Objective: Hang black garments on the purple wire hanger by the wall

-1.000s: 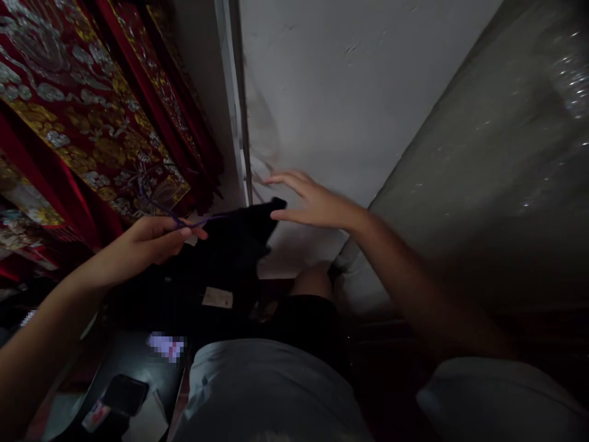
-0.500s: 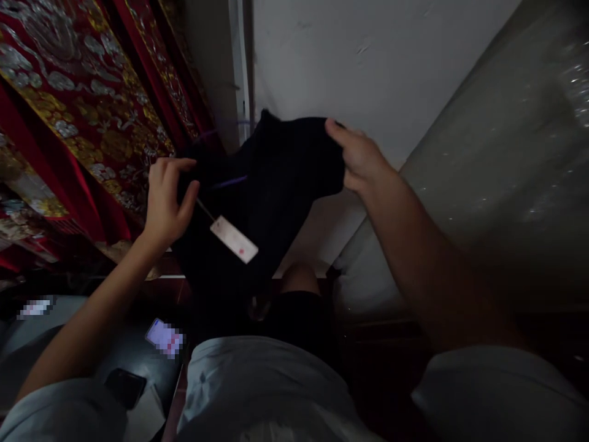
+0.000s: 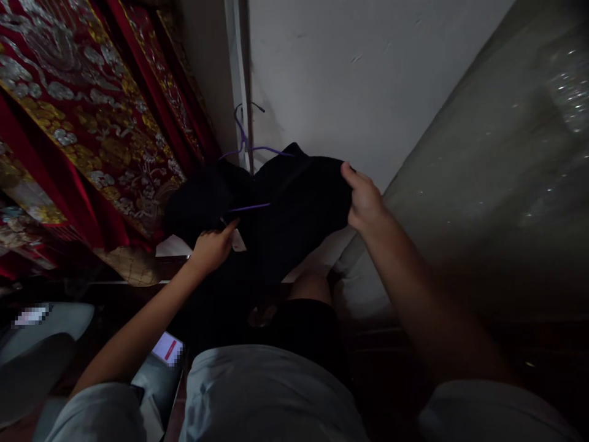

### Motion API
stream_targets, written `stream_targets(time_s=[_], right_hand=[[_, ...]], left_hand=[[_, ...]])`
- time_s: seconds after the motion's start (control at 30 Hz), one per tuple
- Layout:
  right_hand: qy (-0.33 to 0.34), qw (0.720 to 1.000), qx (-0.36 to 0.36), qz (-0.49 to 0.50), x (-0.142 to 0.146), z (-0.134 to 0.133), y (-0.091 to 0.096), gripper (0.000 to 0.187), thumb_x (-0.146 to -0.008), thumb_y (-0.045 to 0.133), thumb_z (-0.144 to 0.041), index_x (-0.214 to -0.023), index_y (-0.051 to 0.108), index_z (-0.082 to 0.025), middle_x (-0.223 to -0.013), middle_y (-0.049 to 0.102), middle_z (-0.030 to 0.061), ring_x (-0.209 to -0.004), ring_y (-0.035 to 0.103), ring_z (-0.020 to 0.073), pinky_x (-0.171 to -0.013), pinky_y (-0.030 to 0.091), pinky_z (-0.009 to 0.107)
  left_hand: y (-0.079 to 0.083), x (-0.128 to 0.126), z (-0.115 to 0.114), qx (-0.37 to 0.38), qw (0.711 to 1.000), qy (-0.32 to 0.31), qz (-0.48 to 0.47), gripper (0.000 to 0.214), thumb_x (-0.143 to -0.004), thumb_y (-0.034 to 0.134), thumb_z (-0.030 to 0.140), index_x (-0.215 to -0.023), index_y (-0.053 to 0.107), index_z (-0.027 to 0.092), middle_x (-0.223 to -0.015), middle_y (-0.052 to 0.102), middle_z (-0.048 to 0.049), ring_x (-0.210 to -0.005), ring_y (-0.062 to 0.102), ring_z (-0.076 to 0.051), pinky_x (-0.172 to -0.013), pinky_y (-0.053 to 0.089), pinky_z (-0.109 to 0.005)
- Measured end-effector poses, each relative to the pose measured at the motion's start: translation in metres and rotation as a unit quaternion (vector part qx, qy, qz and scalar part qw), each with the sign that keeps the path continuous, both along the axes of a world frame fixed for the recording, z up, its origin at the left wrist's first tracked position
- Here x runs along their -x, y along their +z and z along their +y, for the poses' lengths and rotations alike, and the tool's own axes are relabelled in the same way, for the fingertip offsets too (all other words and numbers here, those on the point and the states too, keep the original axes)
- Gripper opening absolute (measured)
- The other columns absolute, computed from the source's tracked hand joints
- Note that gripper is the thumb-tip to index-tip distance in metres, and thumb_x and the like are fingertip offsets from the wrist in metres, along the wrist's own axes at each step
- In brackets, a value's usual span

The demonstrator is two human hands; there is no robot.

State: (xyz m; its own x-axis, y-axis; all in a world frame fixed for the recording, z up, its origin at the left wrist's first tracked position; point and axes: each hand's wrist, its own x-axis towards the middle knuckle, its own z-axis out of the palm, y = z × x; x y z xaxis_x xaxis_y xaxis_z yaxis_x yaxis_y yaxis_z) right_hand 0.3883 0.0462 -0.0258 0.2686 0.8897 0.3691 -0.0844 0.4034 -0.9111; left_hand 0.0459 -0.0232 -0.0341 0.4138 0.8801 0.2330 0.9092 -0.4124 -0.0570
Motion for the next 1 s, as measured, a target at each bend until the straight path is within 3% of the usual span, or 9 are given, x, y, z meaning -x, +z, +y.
stream_targets(time_s=[0.17,0.3,0.5,0.57,0.7,0.8,0.87,0.93,1.0], right_hand=[[-0.015,1.0,-0.003,-0.001,-0.003,-0.003,-0.008,0.041,-0.086,0.064,-0.068,-0.09,0.075,-0.029,-0.11,0.077,0.0117,-0.123,0.067,0.036,-0.094,0.057,0.054],[-0.002,0.999,0.038,0.03,0.003,-0.005,-0.017,0.048,-0.083,0.067,-0.067,-0.1,0.073,-0.023,-0.117,0.074,0.0138,-0.126,0.065,0.0361,-0.099,0.056,0.054],[-0.274,0.96,-0.048,-0.041,0.062,-0.044,-0.037,0.043,-0.087,0.06,-0.051,-0.118,0.058,-0.022,-0.132,0.06,0.0125,-0.125,0.058,0.0274,-0.108,0.047,0.046],[-0.227,0.972,-0.046,-0.045,0.097,-0.069,-0.048,0.034,-0.092,0.054,-0.052,-0.109,0.055,-0.023,-0.113,0.062,0.0094,-0.108,0.062,0.0233,-0.095,0.051,0.038],[0.001,0.989,0.095,-0.112,0.149,-0.096,-0.083,0.04,-0.086,0.06,-0.061,-0.082,0.053,-0.022,-0.075,0.057,0.0011,-0.071,0.056,0.0174,-0.069,0.045,0.03],[0.06,0.967,0.193,-0.154,0.155,-0.096,-0.113,0.043,-0.084,0.057,-0.059,-0.064,0.052,-0.022,-0.061,0.054,0.0014,-0.063,0.051,0.0164,-0.06,0.037,0.029],[0.119,0.954,0.232,-0.148,0.15,-0.096,-0.129,0.043,-0.081,0.056,-0.058,-0.06,0.055,-0.021,-0.058,0.056,0.003,-0.058,0.051,0.0166,-0.055,0.035,0.028],[0.164,0.95,0.239,-0.114,0.145,-0.103,-0.14,0.041,-0.081,0.057,-0.057,-0.063,0.059,-0.02,-0.057,0.06,0.0042,-0.053,0.052,0.0173,-0.051,0.036,0.029],[0.177,0.953,0.23,-0.083,0.142,-0.112,-0.145,0.041,-0.081,0.056,-0.057,-0.065,0.063,-0.02,-0.057,0.063,0.0055,-0.051,0.054,0.0176,-0.05,0.039,0.029]], left_hand=[[-0.014,-0.003,0.006,0.003,0.989,0.008,-0.15,0.04,-0.106,0.044,0.035,-0.124,0.071,0.012,-0.104,0.073,-0.019,-0.1,0.07,-0.031,-0.092,0.053,-0.042],[-0.021,-0.004,-0.014,0.073,0.902,-0.043,-0.423,0.041,-0.106,0.047,0.044,-0.113,0.078,0.018,-0.107,0.079,-0.0104,-0.099,0.071,-0.025,-0.093,0.053,-0.035],[-0.037,-0.029,-0.05,0.089,0.808,0.002,-0.582,0.039,-0.099,0.06,0.047,-0.107,0.083,0.016,-0.102,0.081,-0.0088,-0.095,0.073,-0.023,-0.088,0.053,-0.032],[-0.039,-0.039,-0.059,0.087,0.787,0.013,-0.611,0.038,-0.098,0.062,0.046,-0.105,0.083,0.015,-0.096,0.08,-0.0083,-0.09,0.072,-0.022,-0.083,0.053,-0.03],[-0.039,-0.051,-0.075,0.088,0.771,0.033,-0.63,0.038,-0.096,0.064,0.048,-0.102,0.084,0.016,-0.075,0.073,-0.0041,-0.069,0.062,-0.017,-0.065,0.047,-0.026],[-0.04,-0.053,-0.082,0.088,0.758,0.05,-0.644,0.039,-0.096,0.064,0.048,-0.104,0.084,0.016,-0.071,0.067,-0.0032,-0.064,0.056,-0.013,-0.06,0.044,-0.024],[-0.044,-0.054,-0.081,0.095,0.721,0.051,-0.684,0.041,-0.096,0.065,0.047,-0.116,0.081,0.016,-0.075,0.066,-0.0029,-0.064,0.055,-0.012,-0.06,0.046,-0.023],[-0.05,-0.057,-0.075,0.101,0.679,0.037,-0.726,0.049,-0.094,0.068,0.045,-0.133,0.072,0.017,-0.088,0.068,-0.0041,-0.07,0.059,-0.012,-0.065,0.053,-0.023],[-0.057,-0.062,-0.067,0.075,0.68,0.027,-0.729,0.058,-0.093,0.069,0.041,-0.146,0.061,0.02,-0.112,0.068,-0.0086,-0.085,0.066,-0.015,-0.077,0.059,-0.027]])
